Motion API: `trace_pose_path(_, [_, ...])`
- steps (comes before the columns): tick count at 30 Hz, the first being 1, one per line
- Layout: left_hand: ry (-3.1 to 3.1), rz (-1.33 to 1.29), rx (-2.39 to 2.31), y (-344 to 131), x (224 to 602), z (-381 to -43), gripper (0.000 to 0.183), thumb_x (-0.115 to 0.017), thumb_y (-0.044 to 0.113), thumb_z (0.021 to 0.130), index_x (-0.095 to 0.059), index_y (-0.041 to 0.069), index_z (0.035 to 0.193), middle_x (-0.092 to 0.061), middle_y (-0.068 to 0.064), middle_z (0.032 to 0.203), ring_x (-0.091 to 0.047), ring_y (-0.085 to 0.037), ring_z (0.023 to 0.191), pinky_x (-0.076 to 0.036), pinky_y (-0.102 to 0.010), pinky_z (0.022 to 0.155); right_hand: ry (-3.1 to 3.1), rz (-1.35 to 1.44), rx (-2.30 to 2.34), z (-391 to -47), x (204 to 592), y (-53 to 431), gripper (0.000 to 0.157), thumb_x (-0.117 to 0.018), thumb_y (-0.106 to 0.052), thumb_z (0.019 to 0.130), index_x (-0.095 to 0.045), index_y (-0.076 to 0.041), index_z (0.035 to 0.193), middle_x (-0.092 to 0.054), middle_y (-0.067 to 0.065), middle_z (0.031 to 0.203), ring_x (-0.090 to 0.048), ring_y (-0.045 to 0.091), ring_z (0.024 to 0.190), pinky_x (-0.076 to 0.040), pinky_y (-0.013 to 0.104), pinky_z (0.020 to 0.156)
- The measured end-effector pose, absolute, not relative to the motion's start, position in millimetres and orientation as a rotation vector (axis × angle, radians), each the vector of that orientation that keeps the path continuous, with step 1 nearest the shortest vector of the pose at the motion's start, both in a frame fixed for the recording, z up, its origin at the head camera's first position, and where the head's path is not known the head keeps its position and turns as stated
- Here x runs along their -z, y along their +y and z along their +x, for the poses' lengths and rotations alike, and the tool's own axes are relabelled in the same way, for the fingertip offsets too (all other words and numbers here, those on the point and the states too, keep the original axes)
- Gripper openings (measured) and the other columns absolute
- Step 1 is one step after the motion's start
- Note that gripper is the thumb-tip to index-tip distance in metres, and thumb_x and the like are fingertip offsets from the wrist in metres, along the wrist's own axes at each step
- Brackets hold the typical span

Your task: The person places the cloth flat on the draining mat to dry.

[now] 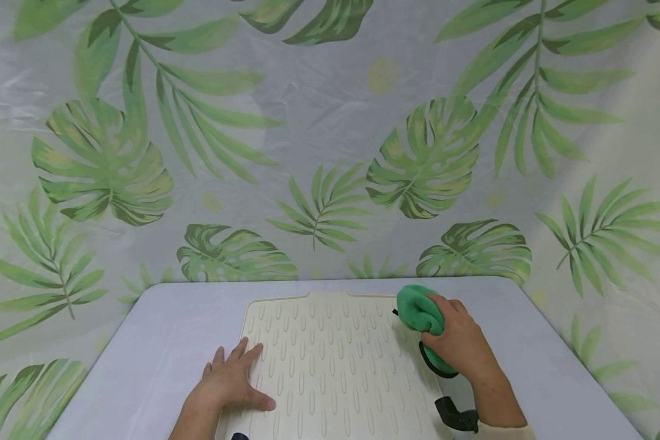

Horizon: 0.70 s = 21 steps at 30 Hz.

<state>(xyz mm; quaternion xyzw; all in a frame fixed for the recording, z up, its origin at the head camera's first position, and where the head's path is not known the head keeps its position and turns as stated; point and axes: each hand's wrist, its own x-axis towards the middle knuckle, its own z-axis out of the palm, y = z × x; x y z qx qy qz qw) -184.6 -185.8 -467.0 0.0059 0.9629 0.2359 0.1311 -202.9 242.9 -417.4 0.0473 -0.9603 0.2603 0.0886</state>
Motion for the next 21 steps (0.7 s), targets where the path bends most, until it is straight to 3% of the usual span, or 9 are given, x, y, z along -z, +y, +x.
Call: trace_pose_path(21, [2.796, 0.011, -0.691, -185.0, 465.2, -186.3, 0.129, -0.097, 0.058, 0.046, -0.044, 0.014, 0.155, -0.024, -0.025, 0.167, -0.008, -0.068, 0.147, -0.014, -0.080, 0.115, -2.835, 0.186, -0.766, -202.7, 417.1, 235.1, 0.071, -0.075, -0.018, 0.086, -0.047, -0.014, 0.150, -0.053, 0.023, 0.138, -0.062, 0.041, 0.112, -0.054, 0.058, 0.083])
